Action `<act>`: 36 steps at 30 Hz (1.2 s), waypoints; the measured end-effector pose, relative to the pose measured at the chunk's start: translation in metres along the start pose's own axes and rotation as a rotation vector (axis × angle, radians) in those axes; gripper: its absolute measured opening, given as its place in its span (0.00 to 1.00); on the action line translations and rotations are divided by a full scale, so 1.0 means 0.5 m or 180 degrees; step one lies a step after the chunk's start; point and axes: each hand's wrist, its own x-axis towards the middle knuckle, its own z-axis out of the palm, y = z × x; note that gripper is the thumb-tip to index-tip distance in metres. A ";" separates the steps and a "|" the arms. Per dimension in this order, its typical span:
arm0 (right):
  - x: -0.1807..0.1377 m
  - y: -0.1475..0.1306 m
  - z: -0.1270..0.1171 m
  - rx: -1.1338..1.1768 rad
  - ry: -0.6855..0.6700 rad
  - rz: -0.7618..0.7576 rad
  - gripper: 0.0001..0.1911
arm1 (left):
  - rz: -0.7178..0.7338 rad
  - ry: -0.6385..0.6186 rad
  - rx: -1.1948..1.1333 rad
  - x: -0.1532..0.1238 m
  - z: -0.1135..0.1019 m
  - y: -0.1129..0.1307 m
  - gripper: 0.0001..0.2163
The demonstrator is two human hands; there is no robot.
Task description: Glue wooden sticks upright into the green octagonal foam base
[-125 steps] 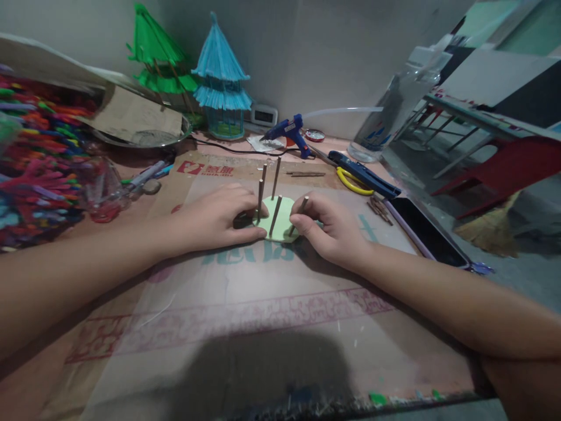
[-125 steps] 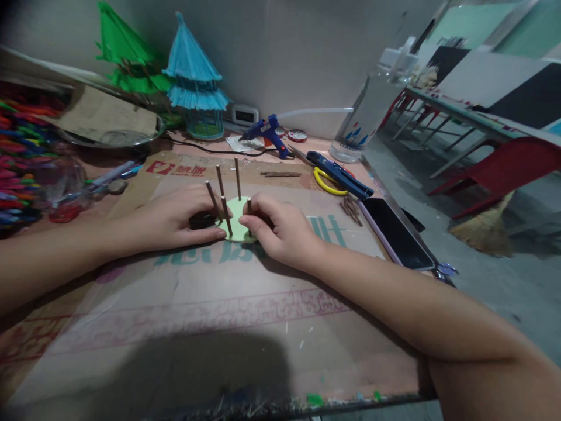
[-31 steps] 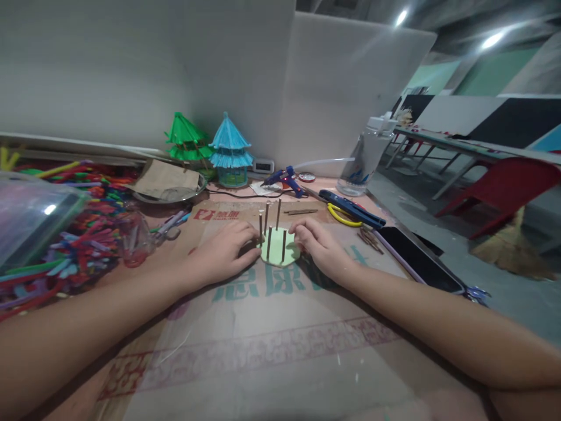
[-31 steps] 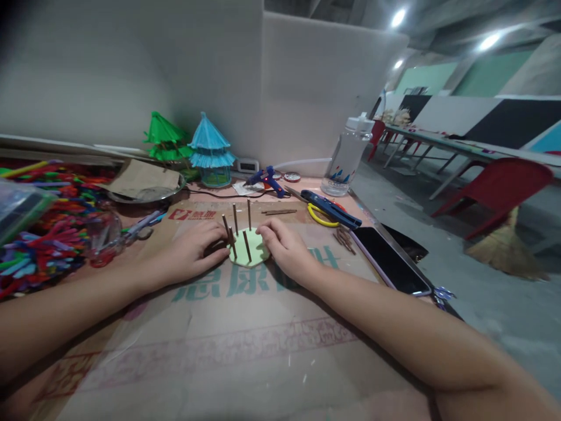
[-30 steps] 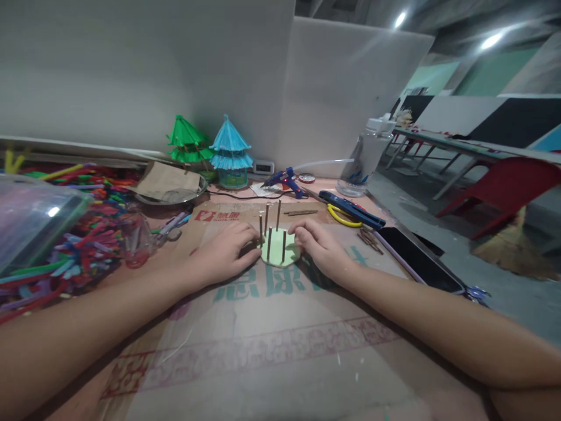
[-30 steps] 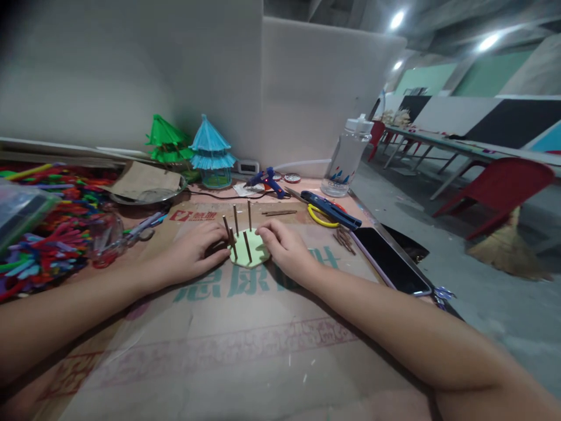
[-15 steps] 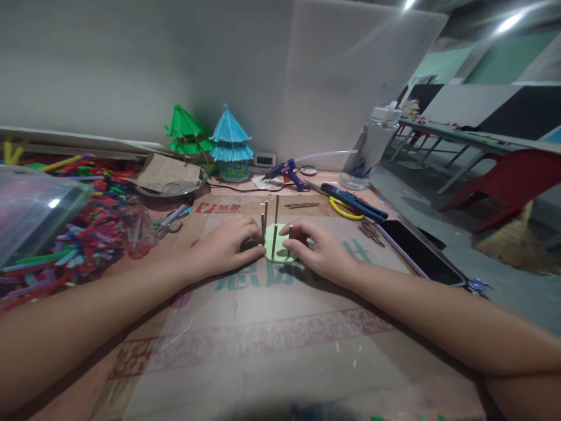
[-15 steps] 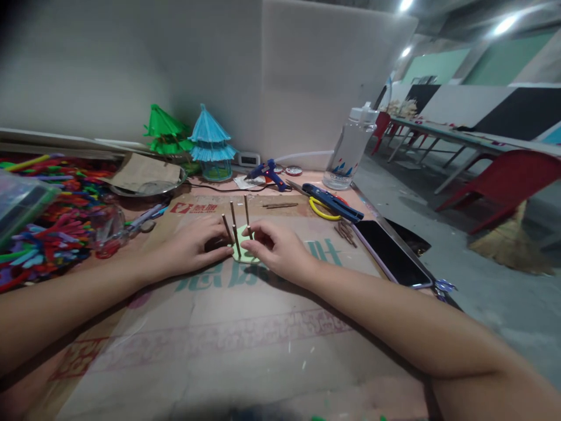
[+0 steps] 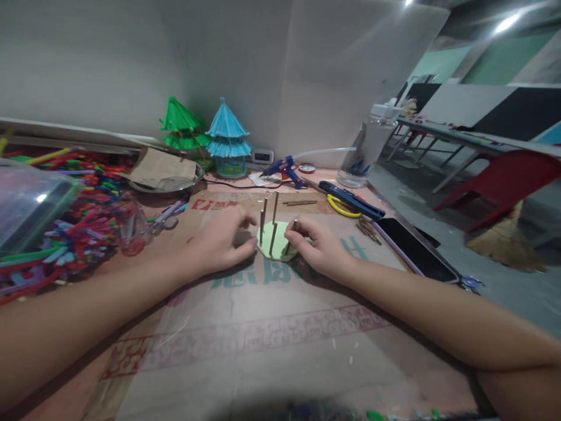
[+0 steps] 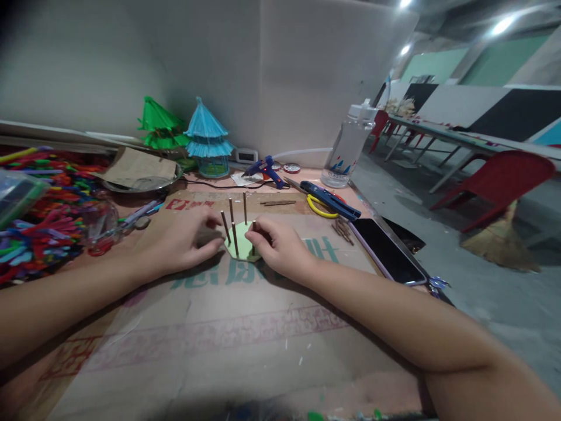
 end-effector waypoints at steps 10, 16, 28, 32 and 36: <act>-0.001 -0.003 0.000 0.0032 0.0008 -0.0045 0.11 | 0.0846 0.0524 0.0529 -0.004 -0.021 0.064 0.25; 0.001 0.001 -0.002 0.0091 -0.0011 0.0057 0.10 | 0.0712 0.0463 0.0396 -0.007 -0.009 0.057 0.30; 0.002 0.003 -0.003 0.0033 -0.0080 0.0057 0.11 | -0.0550 -0.0023 -0.0996 0.007 0.029 0.002 0.38; -0.003 0.004 -0.001 0.0001 -0.0007 0.0041 0.11 | -0.0611 -0.0300 -0.1100 0.008 0.034 -0.001 0.40; -0.007 0.002 0.002 0.0034 -0.0067 0.0066 0.09 | -0.0631 -0.0464 -0.0995 0.005 0.033 0.002 0.41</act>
